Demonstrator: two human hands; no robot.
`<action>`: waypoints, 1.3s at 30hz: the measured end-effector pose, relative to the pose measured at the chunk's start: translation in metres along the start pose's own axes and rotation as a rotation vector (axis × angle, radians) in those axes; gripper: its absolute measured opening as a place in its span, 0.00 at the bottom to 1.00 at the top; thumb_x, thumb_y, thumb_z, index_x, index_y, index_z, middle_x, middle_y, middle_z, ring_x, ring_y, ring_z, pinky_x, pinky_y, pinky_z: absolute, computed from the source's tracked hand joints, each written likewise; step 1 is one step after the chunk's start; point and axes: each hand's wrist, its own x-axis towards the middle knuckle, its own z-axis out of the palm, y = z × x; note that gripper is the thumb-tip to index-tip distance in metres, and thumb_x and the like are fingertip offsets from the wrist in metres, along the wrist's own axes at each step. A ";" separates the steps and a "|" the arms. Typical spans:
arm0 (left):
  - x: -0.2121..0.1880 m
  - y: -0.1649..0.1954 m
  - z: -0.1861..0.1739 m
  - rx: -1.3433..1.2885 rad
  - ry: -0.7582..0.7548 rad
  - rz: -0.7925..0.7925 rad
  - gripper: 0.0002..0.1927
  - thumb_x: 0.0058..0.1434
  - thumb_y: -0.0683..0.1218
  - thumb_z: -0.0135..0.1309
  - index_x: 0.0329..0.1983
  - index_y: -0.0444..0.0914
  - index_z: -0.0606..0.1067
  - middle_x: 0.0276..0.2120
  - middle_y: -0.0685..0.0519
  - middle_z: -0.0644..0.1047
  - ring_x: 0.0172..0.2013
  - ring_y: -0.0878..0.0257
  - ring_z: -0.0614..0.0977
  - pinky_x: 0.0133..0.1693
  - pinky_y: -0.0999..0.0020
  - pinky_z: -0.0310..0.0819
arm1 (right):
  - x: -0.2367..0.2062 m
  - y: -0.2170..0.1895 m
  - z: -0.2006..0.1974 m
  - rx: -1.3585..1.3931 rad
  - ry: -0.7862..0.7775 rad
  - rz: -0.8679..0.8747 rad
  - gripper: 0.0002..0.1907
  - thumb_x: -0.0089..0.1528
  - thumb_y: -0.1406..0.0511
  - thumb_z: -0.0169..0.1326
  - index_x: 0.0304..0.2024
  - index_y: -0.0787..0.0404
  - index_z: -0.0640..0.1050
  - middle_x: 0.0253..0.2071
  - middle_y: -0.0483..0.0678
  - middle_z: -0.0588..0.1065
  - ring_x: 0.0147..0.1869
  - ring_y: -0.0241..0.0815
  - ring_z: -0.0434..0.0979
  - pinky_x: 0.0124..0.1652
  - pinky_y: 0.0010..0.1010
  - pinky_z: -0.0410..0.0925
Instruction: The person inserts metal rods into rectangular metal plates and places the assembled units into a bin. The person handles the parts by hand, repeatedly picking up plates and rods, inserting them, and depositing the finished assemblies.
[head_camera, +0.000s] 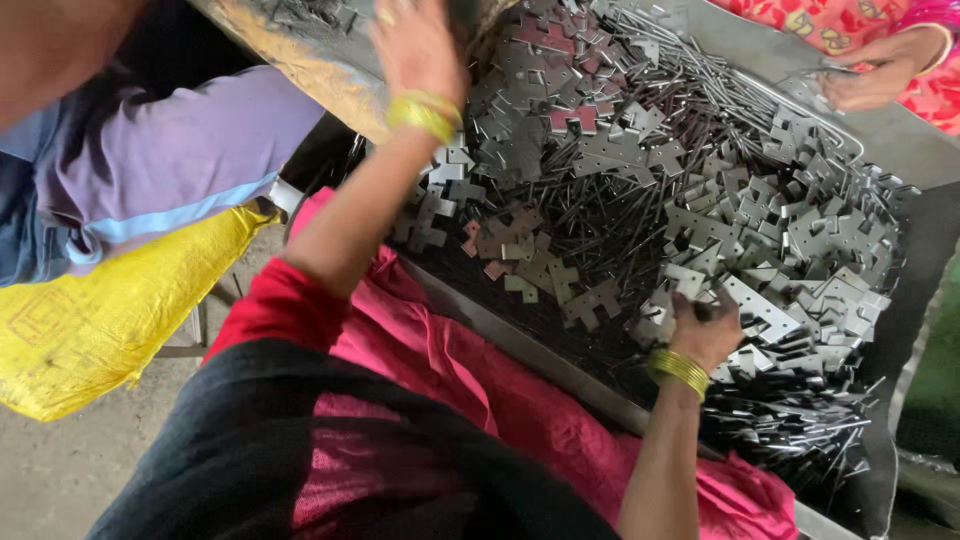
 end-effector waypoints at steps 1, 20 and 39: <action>-0.014 0.030 -0.027 -0.389 -0.574 -0.085 0.10 0.66 0.40 0.43 0.46 0.34 0.73 0.41 0.42 0.77 0.43 0.46 0.75 0.47 0.51 0.68 | -0.003 0.004 -0.015 0.138 0.008 0.075 0.18 0.61 0.65 0.67 0.52 0.63 0.81 0.47 0.56 0.82 0.43 0.51 0.83 0.45 0.39 0.75; -0.149 0.078 -0.104 -0.570 -1.597 -0.094 0.21 0.59 0.55 0.60 0.53 0.43 0.78 0.44 0.40 0.81 0.46 0.47 0.83 0.48 0.53 0.78 | 0.050 -0.081 0.087 -0.566 -0.402 -0.679 0.09 0.60 0.65 0.65 0.40 0.61 0.82 0.55 0.57 0.73 0.55 0.55 0.75 0.52 0.44 0.73; -0.082 -0.001 -0.155 -0.686 -1.383 -0.457 0.16 0.54 0.52 0.65 0.47 0.49 0.83 0.42 0.49 0.83 0.44 0.52 0.84 0.48 0.60 0.77 | 0.005 -0.113 0.016 1.524 -0.055 0.307 0.12 0.57 0.64 0.63 0.40 0.63 0.76 0.39 0.56 0.82 0.43 0.50 0.86 0.44 0.43 0.81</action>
